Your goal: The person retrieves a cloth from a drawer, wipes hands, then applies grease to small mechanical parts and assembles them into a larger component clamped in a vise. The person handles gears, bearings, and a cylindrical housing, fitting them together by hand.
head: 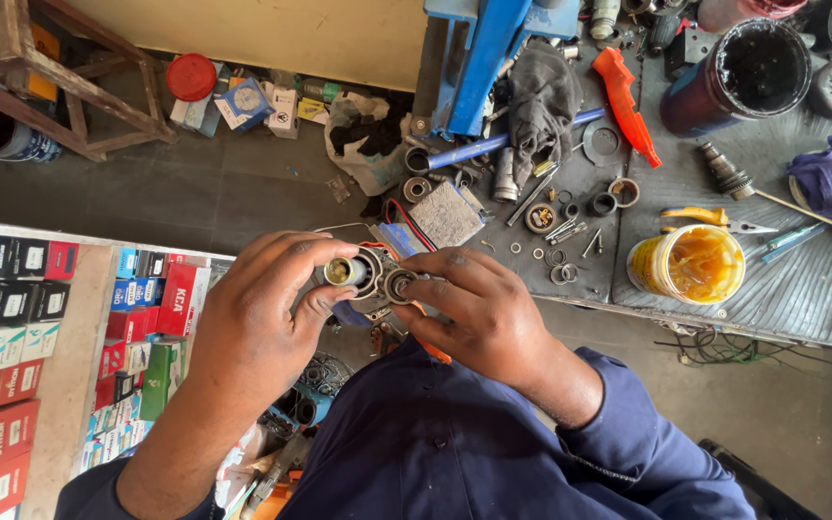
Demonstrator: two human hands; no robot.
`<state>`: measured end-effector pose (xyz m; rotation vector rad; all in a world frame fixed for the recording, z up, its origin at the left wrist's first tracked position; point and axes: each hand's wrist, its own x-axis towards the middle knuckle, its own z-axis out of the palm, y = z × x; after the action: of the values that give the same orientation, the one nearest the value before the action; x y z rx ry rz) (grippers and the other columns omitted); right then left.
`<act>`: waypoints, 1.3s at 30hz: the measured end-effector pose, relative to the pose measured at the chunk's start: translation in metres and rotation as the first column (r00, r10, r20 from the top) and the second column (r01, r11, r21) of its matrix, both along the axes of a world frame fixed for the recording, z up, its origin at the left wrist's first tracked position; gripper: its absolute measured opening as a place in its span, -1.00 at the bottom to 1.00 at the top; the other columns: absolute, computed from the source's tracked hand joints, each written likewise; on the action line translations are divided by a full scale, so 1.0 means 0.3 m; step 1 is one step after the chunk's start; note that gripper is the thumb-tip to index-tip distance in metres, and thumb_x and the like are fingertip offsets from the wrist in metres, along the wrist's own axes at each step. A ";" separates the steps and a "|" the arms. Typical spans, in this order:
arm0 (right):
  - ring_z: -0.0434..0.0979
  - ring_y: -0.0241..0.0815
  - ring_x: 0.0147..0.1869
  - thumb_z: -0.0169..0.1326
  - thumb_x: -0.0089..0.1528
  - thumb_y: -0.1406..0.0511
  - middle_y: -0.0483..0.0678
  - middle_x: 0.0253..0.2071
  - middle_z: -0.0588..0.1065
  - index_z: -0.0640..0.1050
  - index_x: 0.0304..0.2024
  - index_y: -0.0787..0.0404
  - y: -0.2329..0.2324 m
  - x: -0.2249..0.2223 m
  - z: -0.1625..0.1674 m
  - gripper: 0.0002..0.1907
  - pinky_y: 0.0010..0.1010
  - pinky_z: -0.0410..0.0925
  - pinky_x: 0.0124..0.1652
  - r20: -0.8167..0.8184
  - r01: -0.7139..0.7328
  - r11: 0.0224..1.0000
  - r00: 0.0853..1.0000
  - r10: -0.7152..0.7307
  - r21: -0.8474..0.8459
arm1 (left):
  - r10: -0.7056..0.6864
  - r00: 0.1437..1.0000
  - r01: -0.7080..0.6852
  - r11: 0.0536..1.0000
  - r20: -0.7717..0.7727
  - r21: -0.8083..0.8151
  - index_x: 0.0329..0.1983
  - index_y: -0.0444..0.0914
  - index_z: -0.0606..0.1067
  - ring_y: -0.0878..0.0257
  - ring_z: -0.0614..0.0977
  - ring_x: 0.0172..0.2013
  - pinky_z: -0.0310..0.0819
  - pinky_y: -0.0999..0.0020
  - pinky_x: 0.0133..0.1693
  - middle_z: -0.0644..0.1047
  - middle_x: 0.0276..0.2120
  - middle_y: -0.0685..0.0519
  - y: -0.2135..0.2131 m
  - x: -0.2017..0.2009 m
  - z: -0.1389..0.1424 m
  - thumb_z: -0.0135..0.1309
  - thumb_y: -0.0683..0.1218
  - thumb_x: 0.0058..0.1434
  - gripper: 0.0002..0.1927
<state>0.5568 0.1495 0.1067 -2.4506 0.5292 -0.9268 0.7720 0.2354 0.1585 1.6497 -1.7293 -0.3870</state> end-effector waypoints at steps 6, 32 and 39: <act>0.62 -0.08 0.03 0.38 0.15 0.31 -0.07 0.00 0.55 0.57 -0.12 0.17 -0.007 0.006 -0.016 -0.69 -0.30 0.51 -0.04 0.025 -0.028 1.000 0.999 0.028 0.001 | 0.023 1.000 -0.022 0.998 -0.012 0.067 0.00 -0.23 0.54 0.02 0.65 -0.13 0.53 0.18 -0.19 0.61 -0.16 -0.03 -0.004 0.001 -0.005 0.29 -0.16 0.09 -0.62; 0.63 0.00 0.02 0.38 0.16 0.32 0.01 0.01 0.55 0.56 -0.14 0.24 -0.019 0.006 0.004 -0.71 -0.25 0.50 -0.03 -0.009 -0.075 0.994 0.997 0.075 -0.084 | -0.079 0.991 0.081 0.996 0.109 -0.021 -0.10 -0.19 0.56 0.04 0.60 -0.23 0.44 0.12 -0.16 0.60 -0.29 0.07 -0.029 0.030 0.014 0.30 -0.18 -0.04 -0.62; 0.62 -0.04 -0.02 0.38 0.16 0.32 -0.04 -0.04 0.56 0.58 -0.13 0.21 -0.003 -0.009 0.042 -0.72 -0.29 0.49 -0.05 -0.043 -0.020 0.999 0.999 0.018 -0.047 | -0.026 0.996 0.023 0.999 0.088 0.039 -0.03 -0.18 0.54 0.04 0.60 -0.21 0.47 0.16 -0.22 0.57 -0.26 0.04 -0.014 0.004 0.024 0.28 -0.22 0.01 -0.59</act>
<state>0.5542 0.1487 0.1194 -2.5182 0.5032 -0.8906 0.7732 0.2312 0.1657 1.6966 -1.8190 -0.3652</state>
